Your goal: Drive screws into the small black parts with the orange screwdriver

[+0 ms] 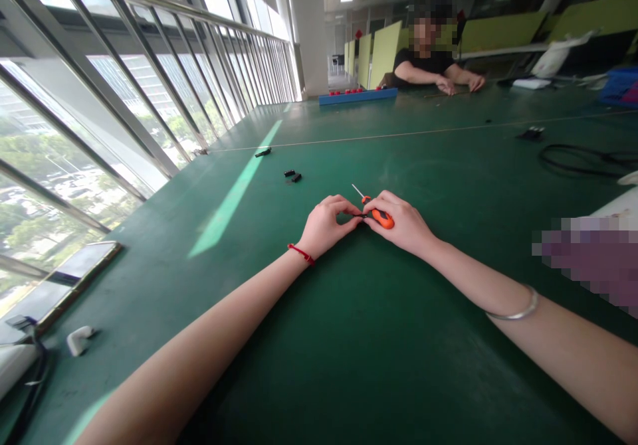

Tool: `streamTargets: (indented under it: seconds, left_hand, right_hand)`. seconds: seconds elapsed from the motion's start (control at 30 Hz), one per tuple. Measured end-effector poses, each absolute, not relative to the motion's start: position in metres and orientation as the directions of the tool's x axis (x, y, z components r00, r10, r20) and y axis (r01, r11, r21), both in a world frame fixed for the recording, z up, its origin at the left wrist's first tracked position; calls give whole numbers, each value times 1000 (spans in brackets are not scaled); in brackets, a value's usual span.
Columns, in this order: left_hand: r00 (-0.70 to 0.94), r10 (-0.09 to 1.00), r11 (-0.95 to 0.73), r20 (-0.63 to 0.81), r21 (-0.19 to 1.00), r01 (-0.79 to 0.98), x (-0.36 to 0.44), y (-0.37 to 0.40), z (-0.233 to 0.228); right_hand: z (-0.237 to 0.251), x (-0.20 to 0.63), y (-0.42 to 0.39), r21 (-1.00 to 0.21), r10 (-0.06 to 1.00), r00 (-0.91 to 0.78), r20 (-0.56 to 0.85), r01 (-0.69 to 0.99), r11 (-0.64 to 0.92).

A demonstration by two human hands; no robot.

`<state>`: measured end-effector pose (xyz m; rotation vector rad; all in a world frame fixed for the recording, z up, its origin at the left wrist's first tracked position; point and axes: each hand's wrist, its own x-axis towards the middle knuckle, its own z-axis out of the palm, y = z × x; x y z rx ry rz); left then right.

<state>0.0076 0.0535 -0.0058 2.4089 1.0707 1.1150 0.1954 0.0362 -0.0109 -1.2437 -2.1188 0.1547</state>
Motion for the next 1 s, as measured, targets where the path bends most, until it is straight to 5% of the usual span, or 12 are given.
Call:
streamTargets:
  seconds: [0.4,0.67,1.0]
  left_hand:
    - [430,714,-679,553,393,620,8,51,-5]
    - [401,775,-627,488,518,581,3,47,-5]
    - [470,776,-631,421,516,580,2,50,-10]
  right_hand:
    - [-9,197,35,-406,798,-322,509,728,553]
    - [-11,204,43,-476,824,-232,517,722,502]
    - [-13,206,46,-486,841,-242,484,725,488]
